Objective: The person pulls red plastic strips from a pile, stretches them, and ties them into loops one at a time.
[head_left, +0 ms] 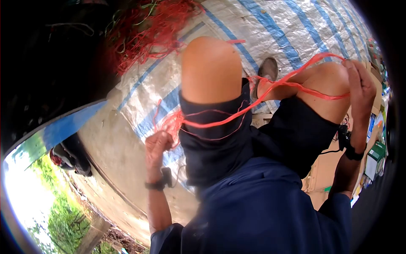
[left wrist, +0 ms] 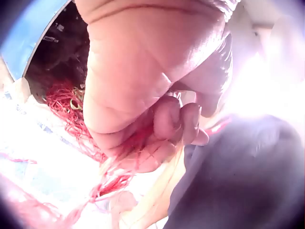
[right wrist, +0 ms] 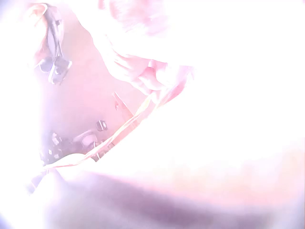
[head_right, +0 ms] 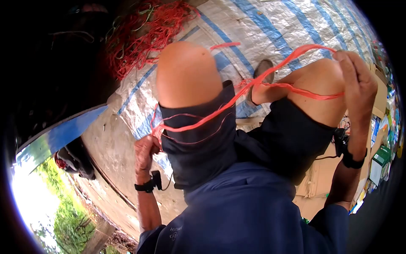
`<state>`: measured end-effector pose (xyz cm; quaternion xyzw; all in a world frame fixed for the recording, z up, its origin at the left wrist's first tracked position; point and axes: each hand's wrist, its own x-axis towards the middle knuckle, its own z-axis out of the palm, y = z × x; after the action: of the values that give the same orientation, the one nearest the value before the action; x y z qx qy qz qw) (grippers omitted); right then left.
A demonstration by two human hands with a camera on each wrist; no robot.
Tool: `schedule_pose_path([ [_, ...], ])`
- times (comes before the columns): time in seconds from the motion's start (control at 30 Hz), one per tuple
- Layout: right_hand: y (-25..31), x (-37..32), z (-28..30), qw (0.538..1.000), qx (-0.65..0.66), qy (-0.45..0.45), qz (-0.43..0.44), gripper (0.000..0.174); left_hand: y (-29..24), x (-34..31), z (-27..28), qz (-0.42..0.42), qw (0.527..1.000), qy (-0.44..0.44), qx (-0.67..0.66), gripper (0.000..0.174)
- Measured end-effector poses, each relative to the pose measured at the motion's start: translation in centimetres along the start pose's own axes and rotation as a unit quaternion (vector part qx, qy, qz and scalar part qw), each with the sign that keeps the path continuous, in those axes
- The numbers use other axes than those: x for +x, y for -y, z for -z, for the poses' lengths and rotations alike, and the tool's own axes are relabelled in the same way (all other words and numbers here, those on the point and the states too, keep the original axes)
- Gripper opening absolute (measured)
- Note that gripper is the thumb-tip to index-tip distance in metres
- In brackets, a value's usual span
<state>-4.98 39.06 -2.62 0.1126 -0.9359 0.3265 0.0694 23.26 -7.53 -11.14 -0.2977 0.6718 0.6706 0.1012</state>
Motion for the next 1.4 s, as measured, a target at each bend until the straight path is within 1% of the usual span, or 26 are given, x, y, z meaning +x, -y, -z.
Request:
schedule_pose_path([
  [0.03,-0.4,0.8,0.2,1.000,0.004,-0.007,-0.009,0.019,-0.5,0.1,1.0,-0.035,0.999,0.001,-0.008,0.043],
  [0.1,-1.1,2.4,0.9,1.000,0.008,0.001,0.005,0.023,-2.9,-0.1,2.1,-0.050,0.997,-0.020,-0.047,0.044],
  [0.17,-1.2,3.9,1.3,0.999,0.006,-0.036,-0.017,0.027,-4.8,0.0,2.9,-0.102,0.990,-0.011,-0.094,0.044],
  [0.2,-2.3,4.7,1.6,0.994,0.091,-0.041,-0.052,0.030,-6.1,-0.1,3.1,-0.110,0.986,-0.005,-0.129,0.041],
  [0.33,-3.1,6.3,2.1,0.989,0.118,-0.077,-0.046,0.031,-10.2,-0.5,2.9,-0.141,0.979,-0.030,-0.143,0.036],
  [0.4,-5.1,7.0,2.7,0.984,0.161,-0.034,-0.074,0.029,-12.0,-0.4,2.8,-0.180,0.973,-0.053,-0.133,0.034],
  [0.43,-4.8,7.0,2.8,0.984,0.162,-0.040,-0.069,0.029,-13.1,-0.4,2.6,-0.187,0.972,-0.051,-0.134,0.034],
  [0.5,-3.7,6.8,2.3,0.975,0.181,-0.013,-0.128,0.027,-14.9,-0.4,1.9,-0.190,0.967,-0.068,-0.155,0.032],
  [0.53,-3.4,7.0,1.4,0.968,0.203,-0.050,-0.135,0.025,-15.2,0.1,1.5,-0.226,0.957,-0.051,-0.173,0.029],
  [0.57,-3.6,7.1,1.5,0.968,0.204,-0.053,-0.133,0.025,-15.8,0.2,1.2,-0.230,0.956,-0.051,-0.173,0.029],
  [0.63,-4.7,7.2,2.1,0.976,0.170,0.022,-0.133,0.026,-17.2,0.2,0.9,-0.227,0.964,-0.077,-0.116,0.029],
  [0.7,-5.7,7.5,2.0,0.972,0.195,0.011,-0.129,0.025,-17.6,0.5,1.1,-0.232,0.964,-0.062,-0.113,0.029],
  [0.77,-6.3,7.4,2.0,0.975,0.179,0.032,-0.130,0.025,-18.4,0.6,0.4,-0.229,0.970,-0.044,-0.073,0.029],
  [0.83,-4.8,6.8,2.0,0.972,0.205,0.032,-0.113,0.025,-18.7,0.9,-0.2,-0.232,0.968,-0.035,-0.085,0.029],
  [0.9,-2.1,6.1,2.0,0.968,0.230,0.031,-0.095,0.025,-19.3,1.1,-0.9,-0.236,0.970,-0.006,-0.052,0.029],
  [0.97,1.3,5.3,1.7,0.985,0.152,0.052,-0.070,0.026,-19.9,1.2,-1.8,-0.235,0.971,0.006,-0.043,0.030],
  [1.0,2.6,4.7,1.4,0.985,0.152,0.051,-0.069,0.026,-20.4,1.2,-2.4,-0.241,0.970,0.017,-0.020,0.031],
  [1.07,5.0,3.4,0.8,0.947,0.284,0.101,-0.110,0.025,-21.0,1.3,-3.2,-0.252,0.967,0.038,0.010,0.034],
  [1.1,6.2,3.0,0.7,0.947,0.284,0.101,-0.111,0.025,-21.4,1.4,-3.5,-0.252,0.967,0.039,0.010,0.034],
  [1.13,7.5,2.7,0.7,0.926,0.305,0.211,-0.079,0.024,-21.8,1.4,-3.8,-0.263,0.963,0.051,0.014,0.034],
  [1.17,8.8,2.4,0.5,0.891,0.321,0.318,-0.047,0.023,-22.3,1.5,-4.2,-0.273,0.960,0.063,0.017,0.035],
  [1.2,9.6,1.3,-1.2,0.891,0.321,0.319,-0.048,0.023,-22.8,1.5,-4.6,-0.274,0.960,0.061,0.016,0.036],
  [1.27,11.0,-1.3,-5.7,0.881,0.432,0.190,0.016,0.021,-23.6,1.5,-5.4,-0.284,0.956,0.079,0.002,0.036],
  [1.3,12.8,-1.8,-5.9,0.882,0.432,0.188,0.016,0.021,-23.9,1.5,-5.9,-0.295,0.950,0.098,-0.012,0.036],
  [1.37,16.1,-2.5,-5.8,0.866,0.385,0.304,-0.097,0.021,-24.3,1.5,-6.5,-0.295,0.948,0.115,-0.025,0.036],
  [1.4,16.6,-2.8,-6.1,0.868,0.385,0.301,-0.094,0.021,-24.4,1.4,-6.8,-0.294,0.949,0.115,0.000,0.035],
])
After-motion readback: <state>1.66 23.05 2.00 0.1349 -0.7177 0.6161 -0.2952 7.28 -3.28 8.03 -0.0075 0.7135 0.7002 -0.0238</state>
